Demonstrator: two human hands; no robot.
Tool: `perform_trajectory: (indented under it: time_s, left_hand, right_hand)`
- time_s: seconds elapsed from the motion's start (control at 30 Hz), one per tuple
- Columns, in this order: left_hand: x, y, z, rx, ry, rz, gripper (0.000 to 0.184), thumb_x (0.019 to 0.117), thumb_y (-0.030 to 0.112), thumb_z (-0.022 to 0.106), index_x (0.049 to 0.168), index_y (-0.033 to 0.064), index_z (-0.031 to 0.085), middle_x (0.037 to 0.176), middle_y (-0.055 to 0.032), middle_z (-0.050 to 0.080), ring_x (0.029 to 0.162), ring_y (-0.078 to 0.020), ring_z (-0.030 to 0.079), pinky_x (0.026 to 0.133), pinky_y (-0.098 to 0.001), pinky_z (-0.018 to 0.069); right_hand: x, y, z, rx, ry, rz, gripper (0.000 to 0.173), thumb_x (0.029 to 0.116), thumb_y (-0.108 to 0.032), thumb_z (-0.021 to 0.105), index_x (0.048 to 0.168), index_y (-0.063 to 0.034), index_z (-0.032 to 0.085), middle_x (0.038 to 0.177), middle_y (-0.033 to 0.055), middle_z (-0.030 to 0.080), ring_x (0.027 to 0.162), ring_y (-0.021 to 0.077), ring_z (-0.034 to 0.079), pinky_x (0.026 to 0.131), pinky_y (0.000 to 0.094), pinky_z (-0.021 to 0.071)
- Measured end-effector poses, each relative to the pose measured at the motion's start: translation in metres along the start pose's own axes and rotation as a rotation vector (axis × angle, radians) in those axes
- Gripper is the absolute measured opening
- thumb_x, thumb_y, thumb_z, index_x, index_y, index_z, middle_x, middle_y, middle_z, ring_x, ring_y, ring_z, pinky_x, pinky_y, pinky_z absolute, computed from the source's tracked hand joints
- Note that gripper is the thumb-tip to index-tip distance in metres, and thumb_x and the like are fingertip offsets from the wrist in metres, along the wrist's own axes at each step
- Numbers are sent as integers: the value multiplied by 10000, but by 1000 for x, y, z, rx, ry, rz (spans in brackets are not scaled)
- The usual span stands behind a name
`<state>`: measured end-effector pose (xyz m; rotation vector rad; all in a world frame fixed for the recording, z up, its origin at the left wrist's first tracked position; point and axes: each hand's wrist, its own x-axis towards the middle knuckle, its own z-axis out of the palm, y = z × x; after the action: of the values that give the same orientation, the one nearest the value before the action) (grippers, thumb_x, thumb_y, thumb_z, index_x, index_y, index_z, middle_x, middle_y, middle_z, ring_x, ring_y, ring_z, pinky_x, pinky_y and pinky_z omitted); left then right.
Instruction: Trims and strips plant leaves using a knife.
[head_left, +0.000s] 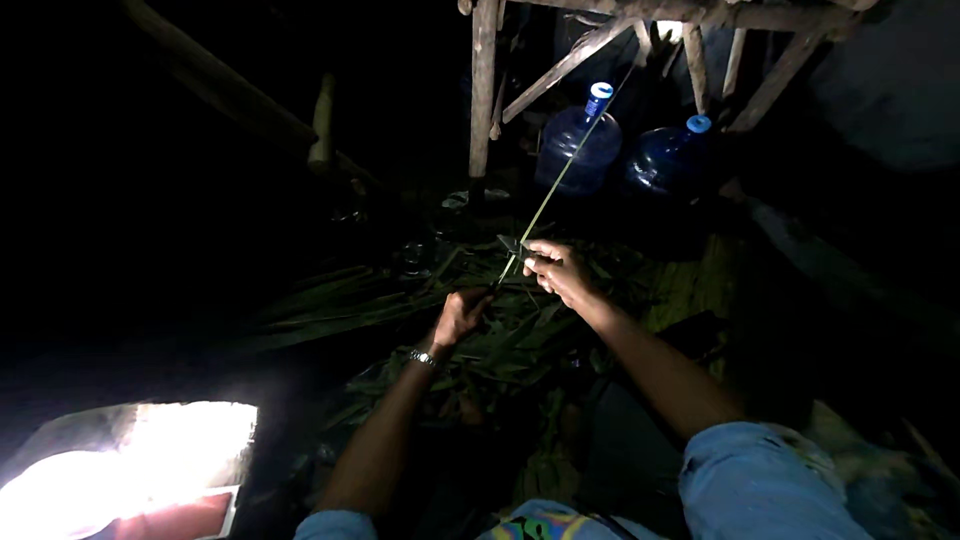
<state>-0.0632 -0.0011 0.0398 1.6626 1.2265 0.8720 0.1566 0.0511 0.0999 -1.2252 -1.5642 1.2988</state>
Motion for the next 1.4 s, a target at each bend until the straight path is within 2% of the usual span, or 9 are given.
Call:
perform_trajectory:
  time_s: [0.3, 0.47, 0.6, 0.83, 0.9, 1.1, 1.23, 1.33, 1.4]
  left_hand:
    - [1, -7, -4, 94, -141, -36, 288, 1061, 145, 528, 1252, -30, 654, 951, -86, 735, 734, -86, 690, 707, -272, 591]
    - [-3, -3, -8, 172, -203, -175, 264, 1047, 157, 571, 1239, 3, 667, 1002, -90, 717, 803, -99, 682, 771, -293, 583]
    - [-4, -8, -18, 281, -227, -224, 305, 1052, 191, 573, 1299, 32, 656, 1120, -128, 716, 962, -179, 702, 916, -385, 567]
    - [-8, -22, -40, 345, -190, -298, 259, 1039, 201, 604, 1225, 42, 688, 1075, -97, 724, 941, -160, 698, 904, -377, 568]
    - [-12, -15, -47, 369, -158, -318, 282, 1033, 185, 610, 1259, 30, 679, 1144, -141, 709, 1029, -207, 686, 972, -417, 538]
    - [-17, -15, -54, 320, -55, -380, 278, 1051, 182, 572, 1238, -3, 661, 1107, -158, 691, 962, -202, 673, 909, -414, 548]
    - [-11, -23, -45, -91, 156, -276, 375, 1120, 259, 365, 1227, 16, 630, 868, 5, 610, 723, -33, 563, 691, -217, 507]
    - [-6, -8, -29, -447, 288, -276, 517, 1136, 358, 249, 1230, 24, 632, 894, -17, 669, 766, -62, 624, 723, -239, 552]
    - [2, -5, -20, -462, 339, -232, 449, 1134, 265, 290, 1173, -8, 644, 866, -9, 650, 758, -53, 601, 727, -228, 530]
  right_hand:
    - [14, -3, -40, 262, 258, -16, 360, 1001, 33, 560, 1357, -8, 600, 807, 75, 649, 456, 39, 417, 403, 176, 338]
    - [12, -3, -81, 336, 419, 30, 353, 1024, -14, 545, 1372, -59, 592, 830, 49, 636, 462, 35, 419, 401, 167, 344]
    - [5, 2, -111, 398, 541, 3, 355, 1022, 0, 537, 1371, -44, 583, 806, 41, 632, 448, 28, 420, 393, 163, 354]
    - [-6, 4, -144, 468, 716, -37, 367, 1041, -15, 522, 1403, -68, 549, 797, 26, 629, 450, 31, 413, 395, 163, 334]
    - [-7, 11, -155, 507, 797, -68, 375, 1039, -4, 507, 1408, -65, 527, 792, 19, 626, 435, 28, 414, 384, 157, 342]
    - [-14, 19, -172, 611, 968, -152, 361, 1055, -24, 481, 1406, -108, 492, 828, 9, 596, 457, 40, 415, 401, 171, 359]
    - [-15, 7, -147, 484, 727, -114, 383, 1041, -11, 485, 1414, -92, 514, 827, 13, 627, 469, 41, 451, 418, 174, 391]
    - [-21, -9, -104, 252, 342, -69, 352, 1021, -36, 526, 1368, -73, 577, 835, 32, 647, 487, 39, 443, 433, 184, 383]
    - [-26, -14, -72, 81, 62, -96, 360, 1023, -56, 524, 1378, -66, 584, 832, 62, 650, 491, 67, 424, 440, 222, 370]
